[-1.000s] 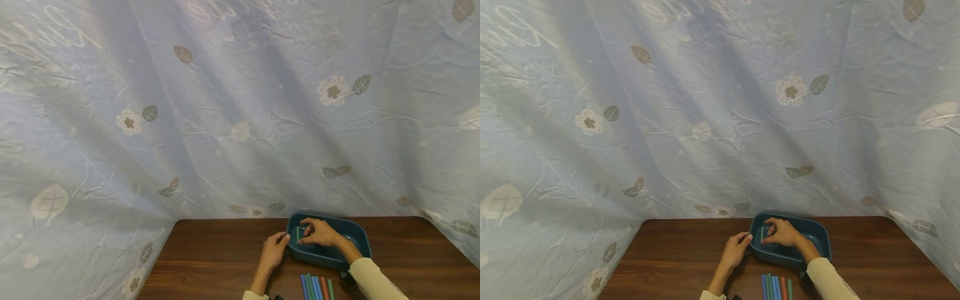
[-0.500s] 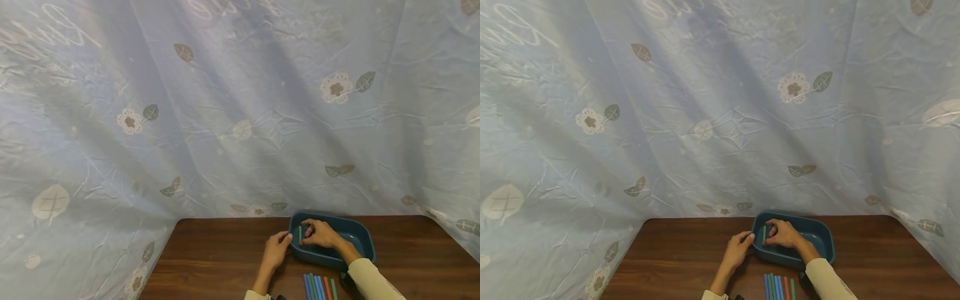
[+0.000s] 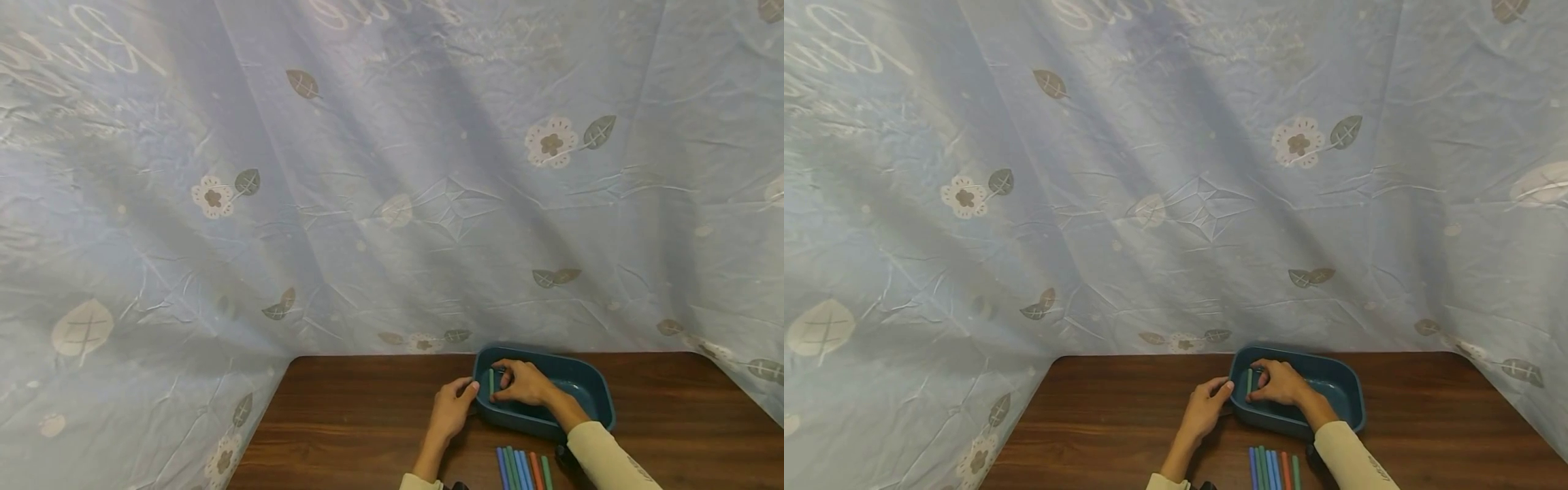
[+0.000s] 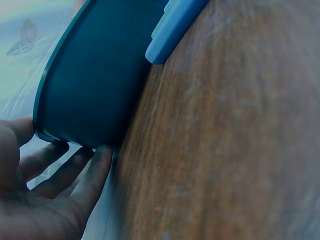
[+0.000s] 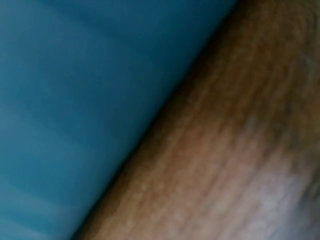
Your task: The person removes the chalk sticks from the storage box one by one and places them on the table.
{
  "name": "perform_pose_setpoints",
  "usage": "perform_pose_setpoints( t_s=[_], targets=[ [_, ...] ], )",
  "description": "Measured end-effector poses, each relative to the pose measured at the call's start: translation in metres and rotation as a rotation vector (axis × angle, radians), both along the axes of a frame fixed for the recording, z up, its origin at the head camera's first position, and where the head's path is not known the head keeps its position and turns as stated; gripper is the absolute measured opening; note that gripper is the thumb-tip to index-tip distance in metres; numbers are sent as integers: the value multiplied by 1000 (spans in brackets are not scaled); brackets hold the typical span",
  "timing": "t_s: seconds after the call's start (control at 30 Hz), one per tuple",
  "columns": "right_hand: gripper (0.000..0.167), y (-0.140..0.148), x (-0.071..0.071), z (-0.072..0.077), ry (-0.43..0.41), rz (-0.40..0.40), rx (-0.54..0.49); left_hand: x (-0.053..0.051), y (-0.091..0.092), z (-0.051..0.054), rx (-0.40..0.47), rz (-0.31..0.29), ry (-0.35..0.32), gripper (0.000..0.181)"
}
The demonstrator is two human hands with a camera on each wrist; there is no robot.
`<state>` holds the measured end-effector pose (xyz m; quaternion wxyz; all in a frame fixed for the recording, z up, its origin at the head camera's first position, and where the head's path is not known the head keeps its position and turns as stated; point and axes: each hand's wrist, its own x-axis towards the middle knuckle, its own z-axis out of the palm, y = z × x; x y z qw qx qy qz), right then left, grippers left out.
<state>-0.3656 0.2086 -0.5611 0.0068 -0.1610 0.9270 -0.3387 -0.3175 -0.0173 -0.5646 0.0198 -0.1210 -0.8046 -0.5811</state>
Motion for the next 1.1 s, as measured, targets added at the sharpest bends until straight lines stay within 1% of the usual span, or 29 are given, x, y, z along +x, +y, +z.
perform_pose_setpoints(
  t_s=[0.23, 0.33, 0.63, 0.73, 0.9, 1.1],
  targets=[
    [80, -1, -1, 0, 4, 3, 21, -1, 0, 1, -13, 7, 6, 40],
    [79, -1, 0, 1, 3, 4, 15, -1, 0, 1, -20, 10, 10, 39],
    [80, 7, 7, 1, -12, 23, 3, 3, 3, -2, -21, -2, 5, 39],
    [81, 8, 8, 2, -10, 32, -10, 3, 3, -2, -18, -6, 21, 38],
    [83, 7, 8, 6, 16, 36, -19, 0, 3, 0, -32, 2, 47, 38],
    [81, 5, 13, 18, 47, 68, -34, -2, 2, -1, -5, -1, 3, 38]
  ],
)
